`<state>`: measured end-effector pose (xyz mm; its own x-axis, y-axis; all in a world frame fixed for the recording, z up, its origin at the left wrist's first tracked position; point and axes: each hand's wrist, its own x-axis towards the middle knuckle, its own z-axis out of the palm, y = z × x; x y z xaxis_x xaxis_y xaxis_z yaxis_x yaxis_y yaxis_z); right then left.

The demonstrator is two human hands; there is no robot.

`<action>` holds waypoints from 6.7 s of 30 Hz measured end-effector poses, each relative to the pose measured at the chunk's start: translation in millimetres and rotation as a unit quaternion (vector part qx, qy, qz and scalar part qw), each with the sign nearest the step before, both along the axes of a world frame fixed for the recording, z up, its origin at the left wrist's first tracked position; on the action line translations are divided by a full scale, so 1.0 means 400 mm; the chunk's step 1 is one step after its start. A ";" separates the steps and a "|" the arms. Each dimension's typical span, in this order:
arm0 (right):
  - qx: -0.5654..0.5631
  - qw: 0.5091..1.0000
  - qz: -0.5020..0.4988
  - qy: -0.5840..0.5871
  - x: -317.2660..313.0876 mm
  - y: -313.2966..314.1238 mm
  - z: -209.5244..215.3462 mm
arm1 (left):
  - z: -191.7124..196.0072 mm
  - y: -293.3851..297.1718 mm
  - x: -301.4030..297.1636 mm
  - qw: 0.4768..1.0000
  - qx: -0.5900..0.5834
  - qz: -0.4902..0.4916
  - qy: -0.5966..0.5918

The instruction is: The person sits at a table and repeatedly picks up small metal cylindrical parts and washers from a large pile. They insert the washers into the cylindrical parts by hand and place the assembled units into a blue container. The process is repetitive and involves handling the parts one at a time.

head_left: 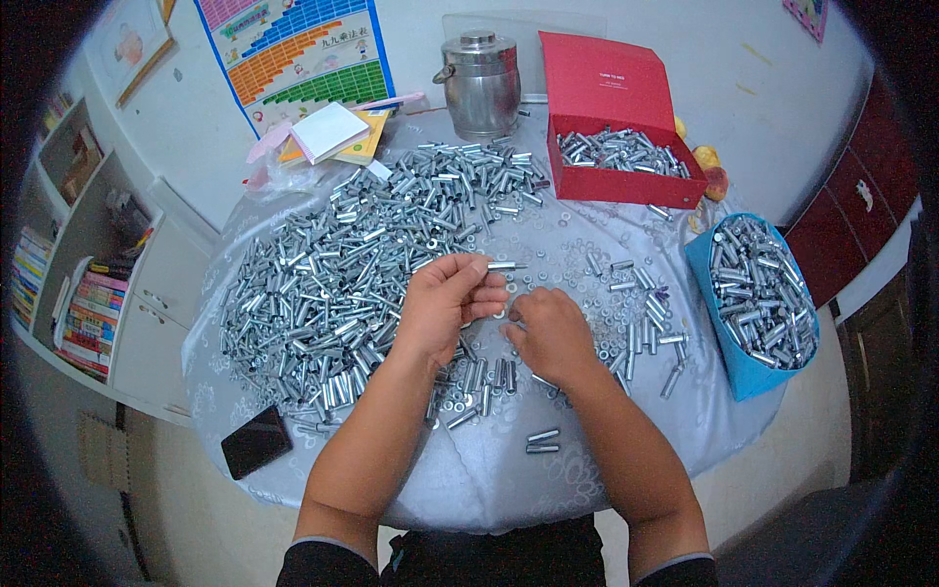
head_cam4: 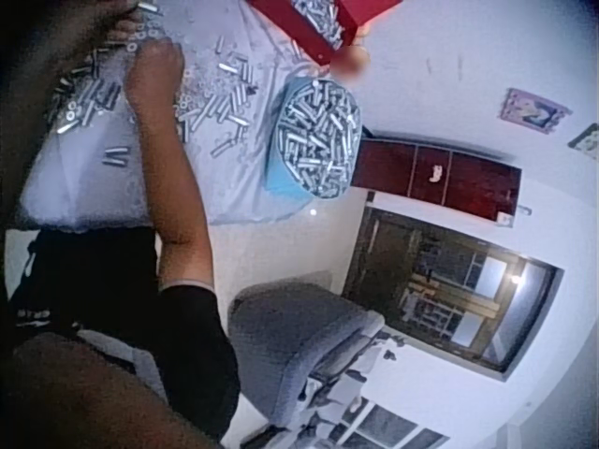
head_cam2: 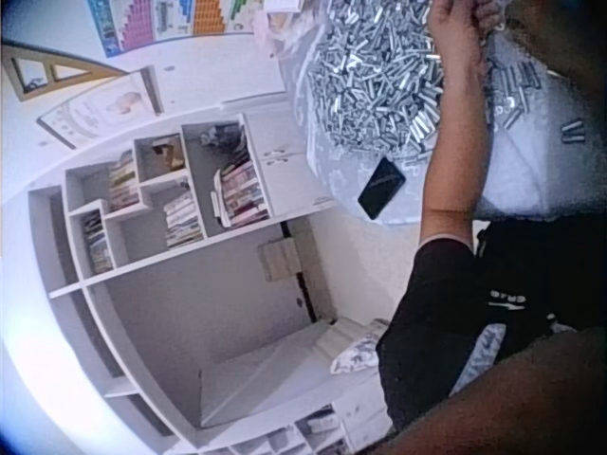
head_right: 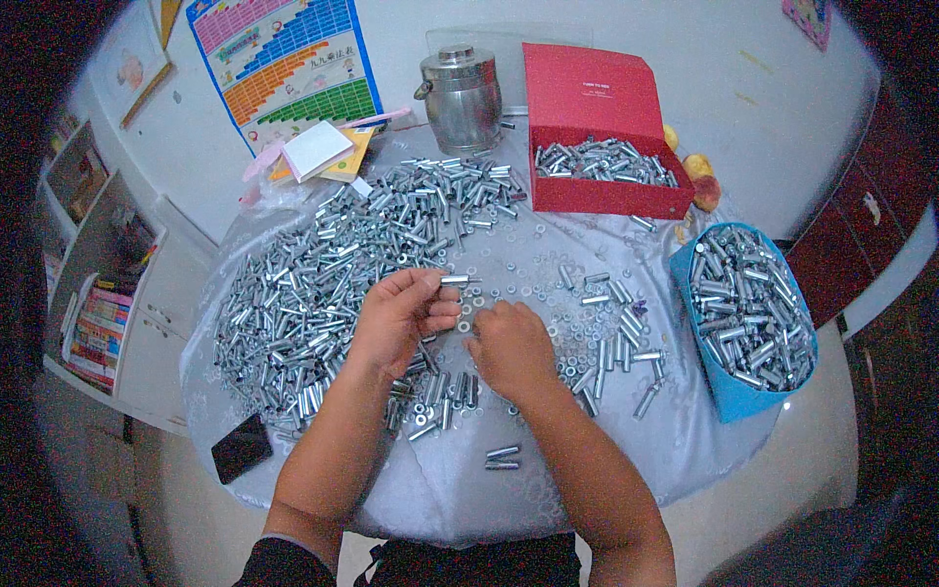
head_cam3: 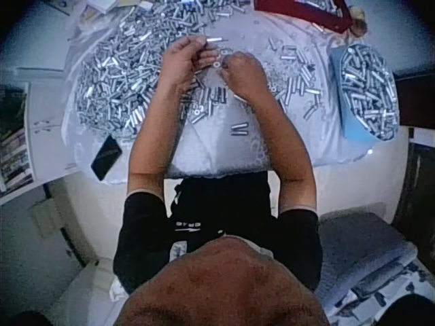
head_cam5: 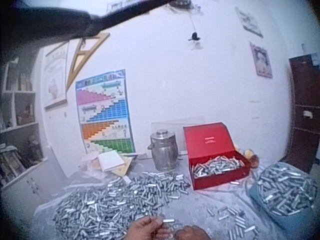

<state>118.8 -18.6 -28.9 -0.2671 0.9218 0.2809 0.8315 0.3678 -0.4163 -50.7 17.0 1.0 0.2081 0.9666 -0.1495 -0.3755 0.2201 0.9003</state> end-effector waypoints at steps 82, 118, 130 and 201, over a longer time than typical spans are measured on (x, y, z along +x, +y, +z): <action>-0.132 0.874 -0.005 0.467 0.109 -0.030 0.070 | -0.054 -0.043 0.065 0.945 -0.187 -0.129 -0.235; -0.139 0.812 -0.015 0.567 0.133 -0.018 0.061 | -0.035 -0.061 0.066 0.970 -0.156 -0.101 -0.157; -0.080 0.872 -0.047 0.481 0.106 -0.032 0.073 | -0.040 -0.049 0.055 0.944 -0.201 -0.137 -0.222; -0.101 0.835 -0.013 0.541 0.111 -0.028 0.067 | -0.053 -0.047 0.063 0.948 -0.182 -0.122 -0.230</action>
